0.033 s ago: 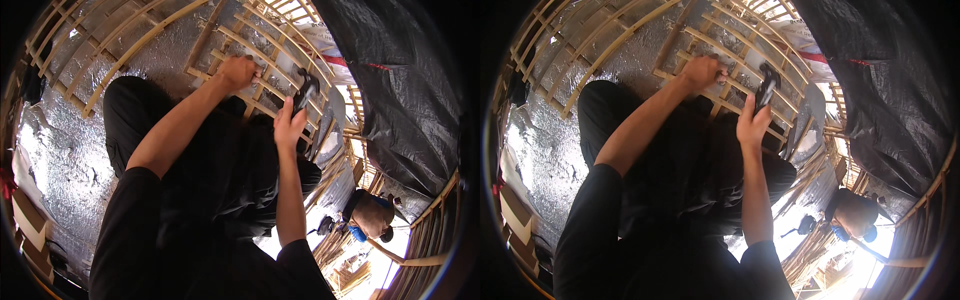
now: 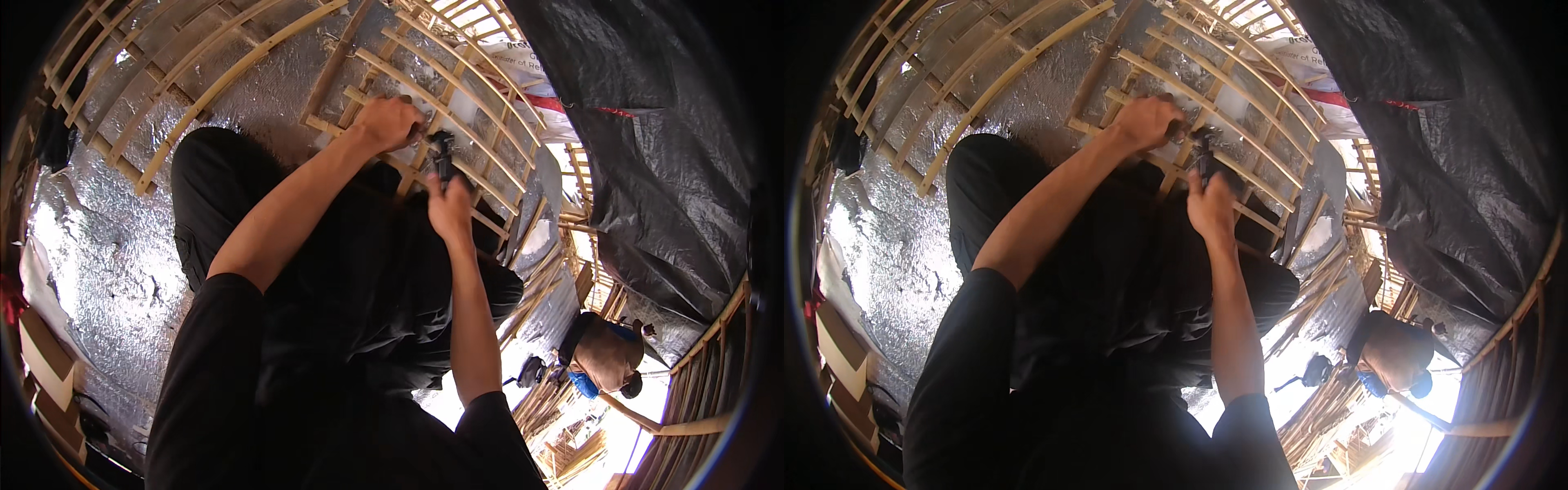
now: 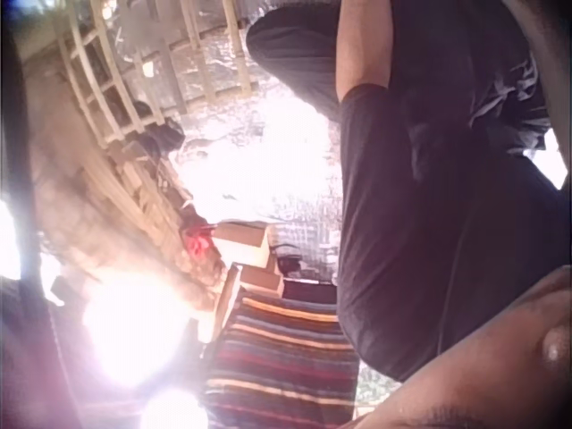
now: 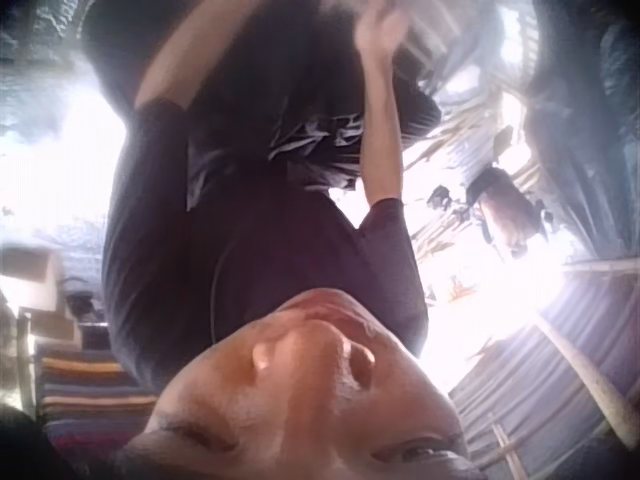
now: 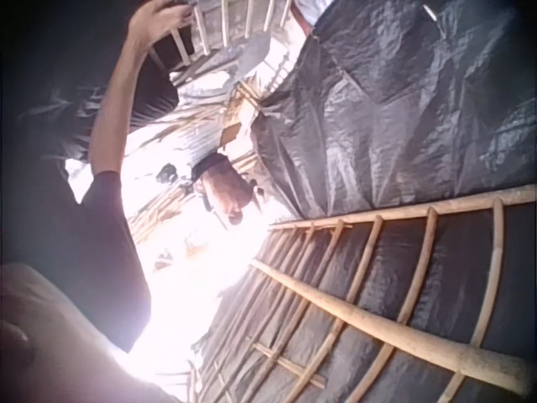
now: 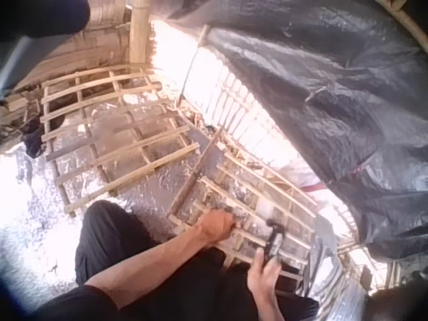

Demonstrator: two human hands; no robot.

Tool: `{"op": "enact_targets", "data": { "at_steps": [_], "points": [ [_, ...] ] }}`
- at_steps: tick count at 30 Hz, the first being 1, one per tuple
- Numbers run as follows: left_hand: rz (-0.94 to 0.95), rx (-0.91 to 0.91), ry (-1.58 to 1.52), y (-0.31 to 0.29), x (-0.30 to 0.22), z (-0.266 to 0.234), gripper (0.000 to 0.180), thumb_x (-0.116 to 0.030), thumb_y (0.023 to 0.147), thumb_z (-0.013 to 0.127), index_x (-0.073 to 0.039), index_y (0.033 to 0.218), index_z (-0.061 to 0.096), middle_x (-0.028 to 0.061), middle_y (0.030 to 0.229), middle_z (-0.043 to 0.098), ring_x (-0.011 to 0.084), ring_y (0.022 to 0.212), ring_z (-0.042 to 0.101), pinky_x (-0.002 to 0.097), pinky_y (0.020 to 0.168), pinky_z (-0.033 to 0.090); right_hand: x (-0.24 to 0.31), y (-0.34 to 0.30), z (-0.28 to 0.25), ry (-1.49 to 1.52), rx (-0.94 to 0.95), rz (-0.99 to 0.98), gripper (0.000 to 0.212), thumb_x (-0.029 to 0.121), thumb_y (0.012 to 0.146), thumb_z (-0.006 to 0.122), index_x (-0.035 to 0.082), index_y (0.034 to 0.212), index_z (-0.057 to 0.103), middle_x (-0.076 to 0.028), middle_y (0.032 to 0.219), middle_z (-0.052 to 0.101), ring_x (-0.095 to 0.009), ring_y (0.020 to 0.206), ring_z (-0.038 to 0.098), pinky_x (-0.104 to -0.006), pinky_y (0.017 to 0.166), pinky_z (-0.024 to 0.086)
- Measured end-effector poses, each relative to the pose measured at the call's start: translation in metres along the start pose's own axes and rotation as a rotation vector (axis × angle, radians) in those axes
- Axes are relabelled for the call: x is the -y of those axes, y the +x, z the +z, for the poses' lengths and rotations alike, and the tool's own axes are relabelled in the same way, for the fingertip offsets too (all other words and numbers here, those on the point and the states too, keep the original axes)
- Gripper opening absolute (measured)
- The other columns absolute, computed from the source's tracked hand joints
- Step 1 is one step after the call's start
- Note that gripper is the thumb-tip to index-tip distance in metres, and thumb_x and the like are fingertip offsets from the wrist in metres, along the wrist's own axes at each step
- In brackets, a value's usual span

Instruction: The person hammers thin bamboo strips into a wooden lattice frame while sitting on the ground. They position each strip and secure it by driving fasteners with a hammer.

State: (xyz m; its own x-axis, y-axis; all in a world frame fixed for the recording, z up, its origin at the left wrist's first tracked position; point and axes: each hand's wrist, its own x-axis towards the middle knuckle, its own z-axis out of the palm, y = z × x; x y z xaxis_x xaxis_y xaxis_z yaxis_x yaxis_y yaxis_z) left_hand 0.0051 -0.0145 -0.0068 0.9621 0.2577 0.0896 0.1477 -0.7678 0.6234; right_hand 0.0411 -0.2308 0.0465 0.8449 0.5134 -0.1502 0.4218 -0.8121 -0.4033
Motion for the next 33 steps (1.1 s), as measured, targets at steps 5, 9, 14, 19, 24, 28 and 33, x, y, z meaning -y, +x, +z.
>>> {"op": "enact_targets", "data": {
  "at_steps": [5, 9, 14, 19, 24, 28, 33],
  "points": [
    [-0.049, -0.002, -0.073, -0.007, 0.003, -0.008, 0.009, -0.025, 0.083, 0.073, -0.025, 0.091, 0.077, 0.0016, 0.099, 0.076, 0.0243, 0.100, 0.074, 0.0518, 0.095, 0.054, 0.028, 0.006, -0.032, 0.403, 0.038, 0.175, 0.042, 0.038, 0.104, 0.064, -0.004, 0.108, 0.065, -0.031, 0.098, 0.071, -0.048, 0.099, 0.070, -0.0526, 0.087, 0.052],
    [0.035, 0.028, -0.077, 0.002, 0.004, -0.004, 0.008, -0.025, 0.084, 0.072, -0.023, 0.091, 0.076, 0.0022, 0.097, 0.075, 0.0253, 0.100, 0.073, 0.0523, 0.097, 0.053, -0.007, 0.008, 0.001, 0.064, 0.155, 0.081, 0.040, 0.034, 0.105, 0.061, -0.004, 0.115, 0.063, -0.032, 0.107, 0.071, -0.053, 0.109, 0.066, -0.0555, 0.092, 0.051],
    [0.022, -0.036, -0.066, -0.009, 0.009, -0.002, 0.011, -0.029, 0.087, 0.074, -0.022, 0.095, 0.077, 0.0045, 0.099, 0.075, 0.0278, 0.102, 0.073, 0.0513, 0.095, 0.055, 0.021, 0.006, -0.036, 0.344, -0.012, 0.111, 0.042, 0.037, 0.104, 0.064, -0.005, 0.108, 0.065, -0.028, 0.091, 0.070, -0.046, 0.089, 0.069, -0.0502, 0.080, 0.052],
    [0.074, -0.057, -0.040, -0.007, 0.005, 0.000, 0.012, -0.030, 0.086, 0.075, -0.024, 0.095, 0.078, 0.0055, 0.099, 0.074, 0.0271, 0.101, 0.073, 0.0505, 0.100, 0.053, 0.003, 0.008, -0.014, 0.227, 0.167, 0.155, 0.040, 0.034, 0.103, 0.065, -0.005, 0.108, 0.064, -0.030, 0.092, 0.070, -0.052, 0.093, 0.069, -0.0553, 0.083, 0.053],
    [0.117, -0.147, -0.098, 0.002, 0.007, 0.000, 0.011, -0.027, 0.081, 0.080, -0.023, 0.091, 0.078, 0.0067, 0.098, 0.072, 0.0307, 0.102, 0.071, 0.0486, 0.095, 0.056, -0.036, -0.005, -0.020, 0.182, -0.014, 0.035, 0.039, 0.036, 0.101, 0.068, -0.002, 0.112, 0.066, -0.027, 0.095, 0.073, -0.048, 0.096, 0.071, -0.0521, 0.082, 0.055],
    [0.194, -0.233, -0.091, 0.003, 0.005, -0.013, 0.013, -0.023, 0.085, 0.081, -0.015, 0.096, 0.080, 0.0091, 0.102, 0.072, 0.0321, 0.101, 0.070, 0.0458, 0.092, 0.056, -0.058, -0.029, 0.000, 0.173, -0.180, -0.113, 0.042, 0.034, 0.101, 0.070, -0.002, 0.121, 0.064, -0.028, 0.099, 0.073, -0.050, 0.098, 0.071, -0.0519, 0.081, 0.055],
    [0.049, -0.665, -0.037, 0.016, 0.035, -0.062, 0.013, -0.013, 0.086, 0.076, -0.012, 0.098, 0.079, 0.0123, 0.096, 0.074, 0.0341, 0.087, 0.072, 0.0444, 0.079, 0.059, -0.065, -0.044, 0.021, 0.327, -0.313, -0.131, 0.035, 0.025, 0.100, 0.074, -0.003, 0.117, 0.064, -0.028, 0.094, 0.071, -0.049, 0.092, 0.072, -0.0442, 0.074, 0.056]
  ]
}}
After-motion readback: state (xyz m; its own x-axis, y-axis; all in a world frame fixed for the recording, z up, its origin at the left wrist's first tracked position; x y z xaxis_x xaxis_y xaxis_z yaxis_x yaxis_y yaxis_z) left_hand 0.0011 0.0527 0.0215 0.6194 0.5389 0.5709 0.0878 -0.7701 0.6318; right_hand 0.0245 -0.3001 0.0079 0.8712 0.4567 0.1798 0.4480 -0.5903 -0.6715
